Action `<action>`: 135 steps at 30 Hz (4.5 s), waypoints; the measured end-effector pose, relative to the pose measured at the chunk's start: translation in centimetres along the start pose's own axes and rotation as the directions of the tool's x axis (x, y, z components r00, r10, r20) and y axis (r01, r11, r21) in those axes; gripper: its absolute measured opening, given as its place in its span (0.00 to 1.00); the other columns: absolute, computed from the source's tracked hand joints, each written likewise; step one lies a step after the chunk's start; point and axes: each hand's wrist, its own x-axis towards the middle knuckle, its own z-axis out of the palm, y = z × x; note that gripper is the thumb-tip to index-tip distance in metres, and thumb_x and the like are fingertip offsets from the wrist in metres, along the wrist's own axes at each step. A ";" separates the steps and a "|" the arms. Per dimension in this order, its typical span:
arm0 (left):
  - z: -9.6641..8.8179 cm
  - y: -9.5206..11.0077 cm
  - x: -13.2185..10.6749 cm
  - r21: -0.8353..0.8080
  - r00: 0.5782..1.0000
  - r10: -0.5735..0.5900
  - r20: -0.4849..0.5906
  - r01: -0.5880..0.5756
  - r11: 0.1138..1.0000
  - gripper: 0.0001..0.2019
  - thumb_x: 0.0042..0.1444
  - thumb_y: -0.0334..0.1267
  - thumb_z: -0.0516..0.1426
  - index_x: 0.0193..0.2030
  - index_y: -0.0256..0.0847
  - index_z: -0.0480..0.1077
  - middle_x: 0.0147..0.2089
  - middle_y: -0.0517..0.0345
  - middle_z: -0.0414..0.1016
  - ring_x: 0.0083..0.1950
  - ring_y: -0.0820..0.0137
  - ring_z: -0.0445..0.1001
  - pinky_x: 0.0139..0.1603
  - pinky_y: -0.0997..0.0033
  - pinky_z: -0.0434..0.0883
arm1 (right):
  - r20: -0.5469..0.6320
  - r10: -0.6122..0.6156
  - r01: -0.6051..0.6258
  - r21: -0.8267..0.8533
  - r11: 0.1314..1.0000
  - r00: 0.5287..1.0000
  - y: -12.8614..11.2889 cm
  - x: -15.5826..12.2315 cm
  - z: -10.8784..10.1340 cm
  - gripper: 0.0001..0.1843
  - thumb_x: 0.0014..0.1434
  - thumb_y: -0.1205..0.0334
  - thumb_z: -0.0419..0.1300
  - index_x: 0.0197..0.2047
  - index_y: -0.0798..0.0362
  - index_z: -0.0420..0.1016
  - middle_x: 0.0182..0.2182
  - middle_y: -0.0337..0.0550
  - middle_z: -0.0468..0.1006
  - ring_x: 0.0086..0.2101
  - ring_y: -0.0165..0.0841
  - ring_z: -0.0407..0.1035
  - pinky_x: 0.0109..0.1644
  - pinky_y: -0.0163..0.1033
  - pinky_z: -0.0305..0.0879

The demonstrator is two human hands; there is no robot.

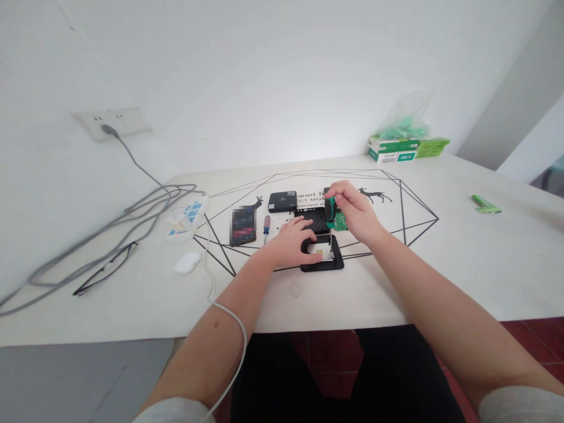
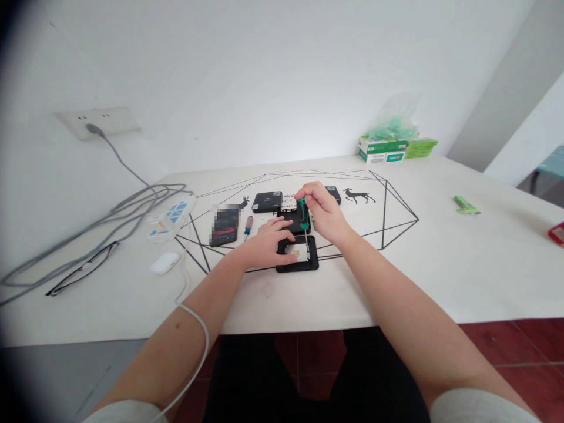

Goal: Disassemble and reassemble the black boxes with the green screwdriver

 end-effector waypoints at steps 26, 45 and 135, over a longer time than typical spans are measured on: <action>-0.1 -0.3 0.0 0.020 1.000 -0.022 0.007 0.022 1.000 0.23 0.61 0.61 0.63 0.51 0.44 0.77 0.77 0.45 0.59 0.81 0.44 0.44 0.76 0.37 0.49 | -0.018 -0.315 0.306 -0.178 0.935 0.949 -0.3 -0.6 0.4 0.16 0.70 0.68 0.49 0.46 0.46 0.77 0.42 0.47 0.74 0.44 0.40 0.72 0.48 0.51 0.73; 0.0 -0.5 0.0 0.003 1.000 -0.016 -0.009 0.016 1.000 0.23 0.60 0.61 0.63 0.49 0.45 0.77 0.76 0.46 0.60 0.80 0.44 0.45 0.76 0.35 0.50 | 0.046 -0.063 0.061 0.047 0.997 0.997 -0.5 -1.7 0.8 0.09 0.70 0.63 0.53 0.52 0.45 0.68 0.56 0.47 0.82 0.47 0.37 0.79 0.51 0.50 0.76; 0.4 -0.3 0.2 0.031 0.970 -0.068 0.233 0.063 0.998 0.51 0.58 0.68 0.60 0.81 0.52 0.45 0.83 0.50 0.35 0.82 0.46 0.32 0.78 0.43 0.44 | -0.058 -0.282 0.263 -0.221 0.939 0.958 -1.0 -1.1 0.8 0.14 0.67 0.68 0.51 0.47 0.48 0.77 0.44 0.46 0.81 0.45 0.39 0.76 0.48 0.48 0.74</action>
